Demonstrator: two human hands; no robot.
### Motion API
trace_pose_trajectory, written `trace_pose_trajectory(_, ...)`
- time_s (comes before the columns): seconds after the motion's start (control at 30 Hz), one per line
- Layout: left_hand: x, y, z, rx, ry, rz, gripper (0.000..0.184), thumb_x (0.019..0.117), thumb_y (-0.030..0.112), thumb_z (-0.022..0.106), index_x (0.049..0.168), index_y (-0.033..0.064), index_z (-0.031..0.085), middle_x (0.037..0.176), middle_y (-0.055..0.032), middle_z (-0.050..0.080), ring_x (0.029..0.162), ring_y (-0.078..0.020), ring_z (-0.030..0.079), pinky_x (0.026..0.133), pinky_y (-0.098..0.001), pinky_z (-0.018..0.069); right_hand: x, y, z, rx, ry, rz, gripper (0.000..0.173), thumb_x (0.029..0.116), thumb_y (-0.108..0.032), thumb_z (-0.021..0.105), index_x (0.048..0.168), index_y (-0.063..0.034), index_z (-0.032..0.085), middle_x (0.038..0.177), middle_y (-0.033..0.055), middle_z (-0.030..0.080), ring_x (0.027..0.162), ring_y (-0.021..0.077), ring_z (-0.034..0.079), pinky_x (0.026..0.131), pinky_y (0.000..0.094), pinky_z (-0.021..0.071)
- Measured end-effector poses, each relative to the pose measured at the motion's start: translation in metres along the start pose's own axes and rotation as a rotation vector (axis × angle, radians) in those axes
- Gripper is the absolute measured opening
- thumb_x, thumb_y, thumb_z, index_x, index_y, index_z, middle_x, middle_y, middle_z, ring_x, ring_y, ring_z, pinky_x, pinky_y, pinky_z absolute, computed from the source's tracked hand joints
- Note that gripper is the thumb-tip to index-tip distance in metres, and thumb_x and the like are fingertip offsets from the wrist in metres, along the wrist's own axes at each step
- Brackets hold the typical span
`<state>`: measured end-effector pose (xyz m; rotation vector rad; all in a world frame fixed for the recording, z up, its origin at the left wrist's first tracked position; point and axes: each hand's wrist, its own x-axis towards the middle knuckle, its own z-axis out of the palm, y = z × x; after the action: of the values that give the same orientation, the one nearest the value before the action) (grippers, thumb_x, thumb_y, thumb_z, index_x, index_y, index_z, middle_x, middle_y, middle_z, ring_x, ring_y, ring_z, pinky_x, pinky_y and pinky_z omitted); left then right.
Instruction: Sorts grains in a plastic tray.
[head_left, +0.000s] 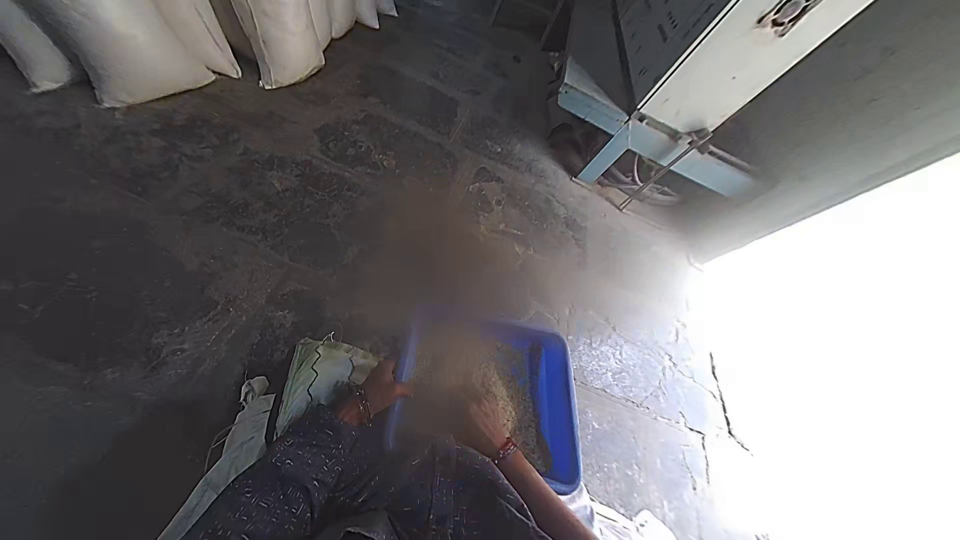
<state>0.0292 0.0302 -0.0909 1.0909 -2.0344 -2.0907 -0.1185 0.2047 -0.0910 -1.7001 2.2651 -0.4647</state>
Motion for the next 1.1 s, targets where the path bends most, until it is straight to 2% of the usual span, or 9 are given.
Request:
trace_pose_trajectory(0.13, 0.003, 0.004, 0.002, -0.072, 0.010, -0.052, 0.075, 0.0822, -0.009, 0.070, 0.150, -0.0079, 0.037, 0.136, -0.0294, 0.054, 0.121, -0.0320, 0.059, 0.103, -0.0437, 0.0488, 0.004, -0.004, -0.004, 0.033, -0.130, -0.001, 0.031, 0.1020, -0.021, 0.057, 0.097, 0.0062, 0.072, 0.096, 0.0241, 0.072, 0.094, 0.0399, 0.073, 0.081, 0.0545, 0.0577)
trace_pose_trajectory(0.27, 0.013, 0.002, 0.000, -0.240, 0.036, -0.122, 0.054, 0.1012, 0.017, 0.064, 0.146, -0.0044, 0.044, 0.137, -0.0246, 0.055, 0.121, -0.0278, 0.058, 0.105, -0.0423, 0.0463, 0.004, -0.008, -0.005, 0.045, -0.117, 0.001, 0.031, 0.1030, -0.020, 0.055, 0.097, 0.0064, 0.070, 0.093, 0.0243, 0.072, 0.087, 0.0409, 0.073, 0.073, 0.0572, 0.0570)
trace_pose_trajectory(0.37, 0.012, 0.003, 0.000, -0.213, -0.001, -0.110, 0.051, 0.1021, 0.018, 0.062, 0.143, -0.0076, 0.045, 0.136, -0.0258, 0.055, 0.121, -0.0286, 0.057, 0.106, -0.0435, 0.0445, -0.002, -0.007, -0.002, 0.013, 0.000, -0.014, 0.034, 0.1021, -0.022, 0.057, 0.089, 0.0053, 0.071, 0.082, 0.0218, 0.072, 0.076, 0.0392, 0.074, 0.065, 0.0564, 0.0570)
trace_pose_trajectory(0.5, 0.006, 0.003, -0.004, -0.064, -0.049, -0.109, 0.045, 0.0947, 0.010, 0.067, 0.132, -0.0101, 0.053, 0.121, -0.0258, 0.061, 0.109, -0.0301, 0.061, 0.099, -0.0473, 0.0475, -0.005, -0.007, 0.003, -0.006, 0.150, -0.019, 0.033, 0.0968, -0.022, 0.061, 0.076, 0.0025, 0.069, 0.069, 0.0172, 0.068, 0.063, 0.0343, 0.071, 0.055, 0.0517, 0.0550)
trace_pose_trajectory(0.63, 0.002, 0.002, -0.006, -0.039, -0.056, -0.096, 0.048, 0.0869, 0.003, 0.069, 0.130, -0.0101, 0.053, 0.116, -0.0253, 0.062, 0.105, -0.0306, 0.062, 0.095, -0.0480, 0.0490, -0.008, -0.012, 0.003, 0.003, 0.169, 0.011, 0.032, 0.0973, -0.022, 0.062, 0.079, 0.0026, 0.071, 0.073, 0.0177, 0.071, 0.068, 0.0346, 0.073, 0.060, 0.0524, 0.0575)
trace_pose_trajectory(0.77, 0.002, 0.008, -0.007, -0.033, -0.084, -0.091, 0.048, 0.0884, -0.001, 0.066, 0.133, -0.0099, 0.050, 0.115, -0.0235, 0.061, 0.102, -0.0273, 0.061, 0.092, -0.0445, 0.0494, -0.006, -0.013, 0.003, 0.013, 0.262, 0.012, 0.034, 0.0962, -0.020, 0.061, 0.072, 0.0029, 0.068, 0.067, 0.0166, 0.068, 0.062, 0.0321, 0.071, 0.056, 0.0490, 0.0561)
trace_pose_trajectory(0.93, 0.000, 0.007, -0.006, -0.087, -0.099, -0.092, 0.053, 0.0888, -0.005, 0.062, 0.138, -0.0108, 0.044, 0.117, -0.0230, 0.059, 0.099, -0.0245, 0.060, 0.090, -0.0405, 0.0496, -0.001, -0.020, -0.015, 0.045, 0.231, 0.158, 0.035, 0.1001, -0.023, 0.060, 0.083, 0.0057, 0.071, 0.080, 0.0205, 0.071, 0.076, 0.0366, 0.073, 0.071, 0.0531, 0.0584)
trace_pose_trajectory(1.03, -0.002, 0.005, -0.001, -0.165, -0.061, -0.073, 0.050, 0.0868, -0.008, 0.061, 0.134, -0.0105, 0.045, 0.108, -0.0181, 0.058, 0.090, -0.0191, 0.059, 0.083, -0.0359, 0.0500, 0.005, -0.018, -0.018, 0.055, 0.313, 0.141, 0.025, 0.0946, -0.020, 0.067, 0.087, 0.0037, 0.074, 0.085, 0.0198, 0.071, 0.082, 0.0360, 0.073, 0.075, 0.0503, 0.0597)
trace_pose_trajectory(1.1, -0.008, 0.008, 0.002, -0.200, -0.049, -0.059, 0.052, 0.0861, -0.010, 0.060, 0.135, -0.0112, 0.044, 0.107, -0.0179, 0.058, 0.090, -0.0187, 0.058, 0.083, -0.0355, 0.0500, 0.010, -0.013, -0.022, 0.077, 0.352, 0.125, 0.020, 0.0908, -0.015, 0.070, 0.096, 0.0041, 0.075, 0.095, 0.0228, 0.072, 0.092, 0.0403, 0.072, 0.084, 0.0520, 0.0587)
